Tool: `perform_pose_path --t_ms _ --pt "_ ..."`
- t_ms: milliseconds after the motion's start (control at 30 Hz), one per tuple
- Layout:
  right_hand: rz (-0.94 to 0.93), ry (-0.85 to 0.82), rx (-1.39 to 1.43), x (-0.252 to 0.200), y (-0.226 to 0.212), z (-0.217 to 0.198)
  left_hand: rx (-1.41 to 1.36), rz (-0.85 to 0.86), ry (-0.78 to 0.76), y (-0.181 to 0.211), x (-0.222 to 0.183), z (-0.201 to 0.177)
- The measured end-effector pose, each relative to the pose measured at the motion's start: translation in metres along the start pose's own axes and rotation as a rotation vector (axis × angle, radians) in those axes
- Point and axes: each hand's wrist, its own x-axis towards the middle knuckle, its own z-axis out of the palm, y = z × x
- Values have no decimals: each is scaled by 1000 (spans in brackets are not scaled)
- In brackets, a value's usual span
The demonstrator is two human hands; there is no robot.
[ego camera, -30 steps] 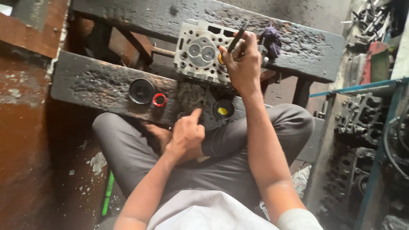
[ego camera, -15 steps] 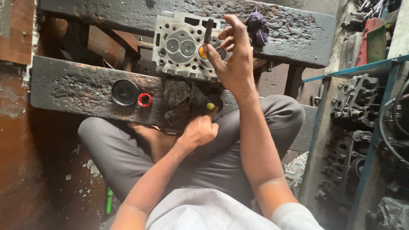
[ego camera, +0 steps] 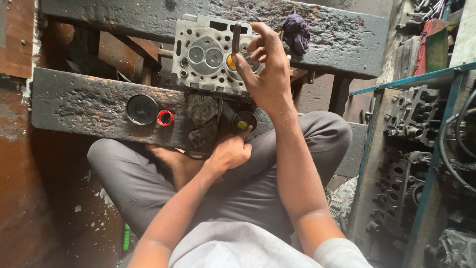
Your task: The person performs valve lapping by applying compound to a valve, inserting it into the cylinder head, and rotating it back and forth using a handheld tool and by hand with a cloth.
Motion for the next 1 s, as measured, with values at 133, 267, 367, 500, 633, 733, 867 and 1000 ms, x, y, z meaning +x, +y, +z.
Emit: perform_pose_path --t_ms 133,267,367,500,633,733,867,1000 --pt "-25 -2 -34 1 -1 1 -34 46 34 1 -2 -2" --pt "-54 -1 -38 0 -3 1 -24 13 9 2 -3 -3" --pt "-65 -19 -51 1 -5 0 -32 35 22 3 -3 -3" --pt "-56 -31 -57 2 -8 -1 -24 3 5 4 -3 -5" --pt "-65 -28 -63 2 -9 -1 -42 6 12 5 -4 -6" --pt "-68 -33 -58 2 -9 -1 -58 20 22 5 -5 -7" --pt "-74 -47 -60 4 -11 -2 -54 -9 13 1 -3 -4" --pt "-93 -63 -48 5 -18 -3 -63 49 53 0 -1 -1"
